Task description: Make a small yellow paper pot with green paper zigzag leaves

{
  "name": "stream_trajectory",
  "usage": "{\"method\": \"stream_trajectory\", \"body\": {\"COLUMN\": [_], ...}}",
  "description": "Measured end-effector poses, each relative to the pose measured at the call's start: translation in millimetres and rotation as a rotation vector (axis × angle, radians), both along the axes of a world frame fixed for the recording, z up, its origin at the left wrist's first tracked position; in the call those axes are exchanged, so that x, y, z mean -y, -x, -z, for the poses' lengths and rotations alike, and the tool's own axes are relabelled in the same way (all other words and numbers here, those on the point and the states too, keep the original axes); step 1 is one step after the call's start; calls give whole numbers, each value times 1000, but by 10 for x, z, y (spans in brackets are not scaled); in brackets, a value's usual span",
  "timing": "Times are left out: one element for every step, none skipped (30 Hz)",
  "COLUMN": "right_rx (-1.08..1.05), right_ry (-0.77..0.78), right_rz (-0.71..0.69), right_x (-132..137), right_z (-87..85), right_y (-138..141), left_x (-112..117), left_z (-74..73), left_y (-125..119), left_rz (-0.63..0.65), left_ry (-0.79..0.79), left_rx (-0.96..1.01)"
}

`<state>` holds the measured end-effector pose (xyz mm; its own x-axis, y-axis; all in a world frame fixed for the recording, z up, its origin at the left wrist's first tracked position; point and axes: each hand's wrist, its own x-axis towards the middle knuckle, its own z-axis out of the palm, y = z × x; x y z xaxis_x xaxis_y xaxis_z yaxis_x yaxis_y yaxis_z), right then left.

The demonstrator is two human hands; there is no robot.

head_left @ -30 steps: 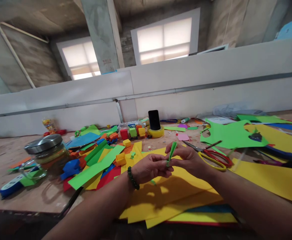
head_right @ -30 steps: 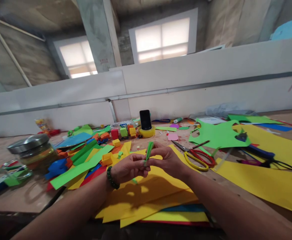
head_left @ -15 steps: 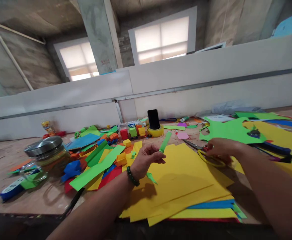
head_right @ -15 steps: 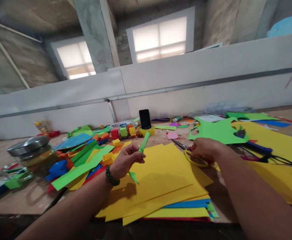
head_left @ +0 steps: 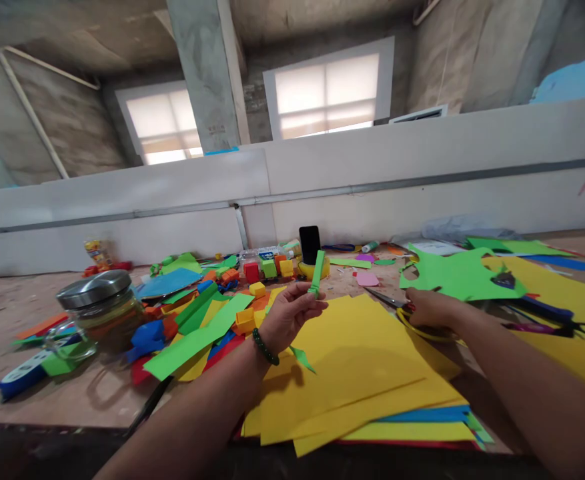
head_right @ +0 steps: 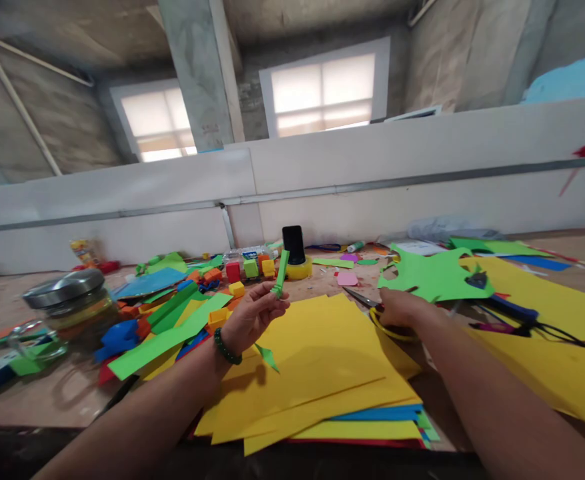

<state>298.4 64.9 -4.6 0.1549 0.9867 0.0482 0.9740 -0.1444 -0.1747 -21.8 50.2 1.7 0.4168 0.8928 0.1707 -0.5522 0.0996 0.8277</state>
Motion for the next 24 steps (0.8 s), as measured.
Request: {"method": "stream_trajectory", "body": {"right_rx": [3, -1, -11, -23, -43, -69, -104, -162, -226, -336, -630, -871, -1027, -1133, -1221, -1279, -1316, -1335, -1335, -1327, -1315, -1303, -1292, -1280], "right_ry": [51, 98, 114, 106, 81, 41, -1, -51, -84, -114, -194, -207, -208, -200, -196, -171, -144, -118, -97, -88, -90, -103, -123, -144], "right_rz": [13, 24, 31, 35, 29, 15, -13, -79, -156, -270, -443, -590, -663, -708, -720, -725, -729, -736, -747, -756, -754, -743, -724, -702], "right_x": [0, 8, 25, 52, 86, 127, 173, 223, 274, 326, 376, 424, 468, 506, 539, 563, 580, 589, 589, 583, 571, 556, 539, 523], "right_z": [-20, -54, -102, -161, -227, -292, -349, -394, -421, -432, -426, -410, -387, -361, -338, -319, -304, -294, -286, -278, -270, -260, -248, -235], "right_y": [1, 3, 12, 32, 70, 131, 218, 332, 467, 616, 768, 913, 1040, 1144, 1221, 1271, 1298, 1305, 1300, 1286, 1269, 1251, 1235, 1222], "left_x": [-1, 0, 6, 14, 26, 40, 57, 75, 93, 110, 126, 140, 151, 160, 166, 171, 174, 176, 179, 183, 188, 195, 203, 212], "left_z": [-9, -19, -29, -37, -42, -44, -41, -35, -25, -12, 2, 16, 30, 45, 59, 72, 86, 98, 107, 114, 117, 115, 110, 100], "left_y": [11, 23, 34, 45, 53, 59, 61, 59, 52, 42, 28, 12, -5, -21, -37, -50, -61, -71, -78, -83, -87, -90, -93, -95], "left_rz": [11, 25, 41, 60, 85, 117, 154, 195, 241, 284, 321, 352, 379, 401, 420, 437, 453, 465, 473, 476, 472, 460, 440, 417], "left_ry": [16, 35, 53, 70, 83, 91, 93, 91, 85, 79, 75, 74, 76, 80, 84, 86, 88, 88, 88, 89, 88, 87, 83, 78], "left_rx": [23, 44, 61, 73, 79, 79, 79, 79, 79, 82, 85, 84, 77, 63, 43, 16, -13, -39, -65, -90, -112, -134, -157, -181]}}
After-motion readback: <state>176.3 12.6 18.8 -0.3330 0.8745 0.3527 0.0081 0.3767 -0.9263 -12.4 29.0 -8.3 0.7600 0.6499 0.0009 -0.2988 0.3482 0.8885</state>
